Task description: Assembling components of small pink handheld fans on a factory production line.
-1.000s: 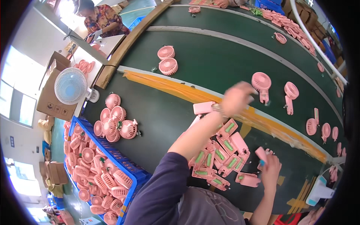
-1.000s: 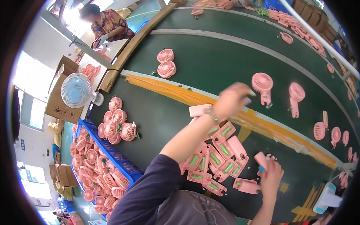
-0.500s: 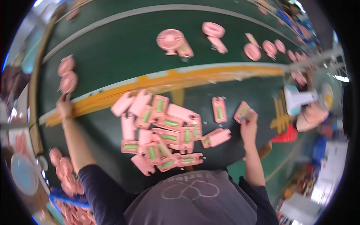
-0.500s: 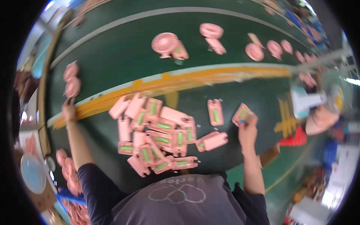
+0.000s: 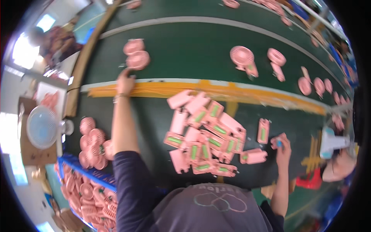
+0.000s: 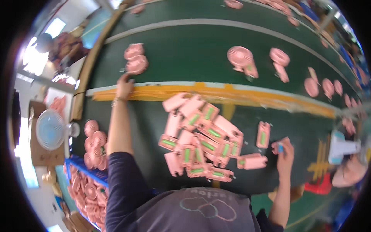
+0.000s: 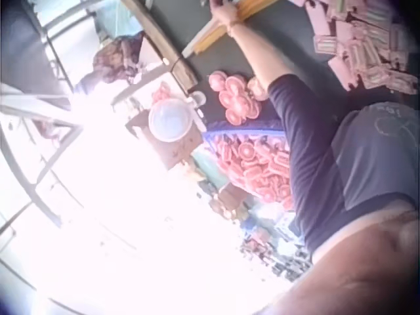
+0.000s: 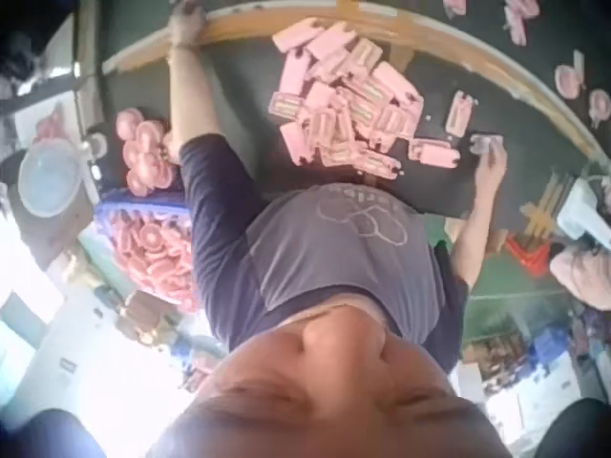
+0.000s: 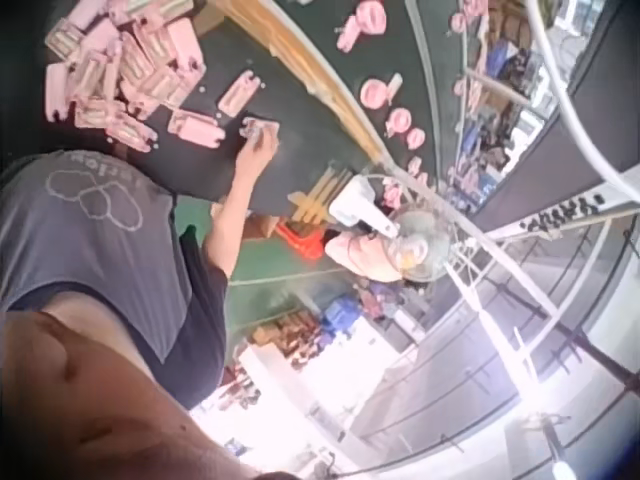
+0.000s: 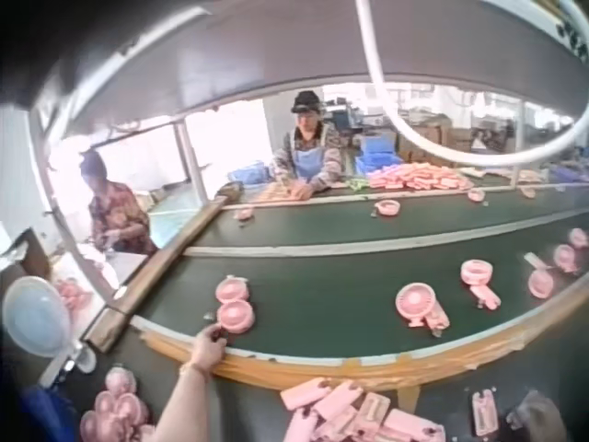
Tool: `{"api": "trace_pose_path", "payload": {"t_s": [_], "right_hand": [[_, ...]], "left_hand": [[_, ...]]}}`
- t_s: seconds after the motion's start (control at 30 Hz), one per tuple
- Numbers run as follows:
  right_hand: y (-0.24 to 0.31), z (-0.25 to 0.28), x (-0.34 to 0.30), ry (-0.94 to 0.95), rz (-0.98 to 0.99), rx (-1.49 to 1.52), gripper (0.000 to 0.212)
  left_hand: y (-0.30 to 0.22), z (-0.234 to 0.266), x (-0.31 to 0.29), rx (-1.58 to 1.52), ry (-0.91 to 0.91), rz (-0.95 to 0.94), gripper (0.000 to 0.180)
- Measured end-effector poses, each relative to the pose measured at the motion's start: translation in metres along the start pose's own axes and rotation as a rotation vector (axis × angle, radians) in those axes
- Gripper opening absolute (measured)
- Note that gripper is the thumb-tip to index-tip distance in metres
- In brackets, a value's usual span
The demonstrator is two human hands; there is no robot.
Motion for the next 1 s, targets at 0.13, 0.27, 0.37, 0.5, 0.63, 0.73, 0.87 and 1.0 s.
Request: {"api": "trace_pose_path", "payload": {"t_s": [0.13,0.27,0.37,0.5,0.63,0.73,0.87,1.0], "right_hand": [[-0.024,0.016,-0.001,-0.090,-0.182,0.072,0.015],[-0.020,0.015,0.000,-0.086,-0.332,0.356,0.011],[-0.001,-0.001,0.000,0.024,-0.360,0.399,0.009],[0.019,-0.021,-0.003,0.082,-0.386,0.322,0.008],[0.022,-0.027,-0.018,0.119,-0.382,0.339,0.008],[0.037,-0.038,-0.021,0.186,-0.338,0.399,0.009],[0.062,-0.050,-0.019,0.240,-0.218,0.516,0.010],[0.071,-0.071,-0.024,0.310,-0.307,0.623,0.010]], "left_hand": [[-0.010,0.013,0.001,-0.248,-0.231,0.137,0.047],[-0.069,0.007,0.010,0.040,-0.199,0.232,0.072],[-0.100,-0.019,0.009,0.202,-0.125,0.211,0.083],[-0.113,-0.022,0.020,0.115,-0.061,0.042,0.084],[-0.192,-0.035,-0.024,-0.160,0.422,-0.482,0.084],[-0.185,-0.031,-0.083,0.230,0.782,-0.452,0.085],[-0.191,-0.017,-0.111,-0.342,0.936,-0.584,0.066],[-0.151,-0.005,-0.072,-0.257,0.473,-0.079,0.049]]}}
Point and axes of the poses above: each hand's wrist, its own x-axis towards the middle knuckle, its own z-axis out of the back of the hand, y = z × x, the point moved 10 cm from there along x, towards the middle knuckle, and after that the axes turned 12 degrees about -z, right-handed, at the moved point
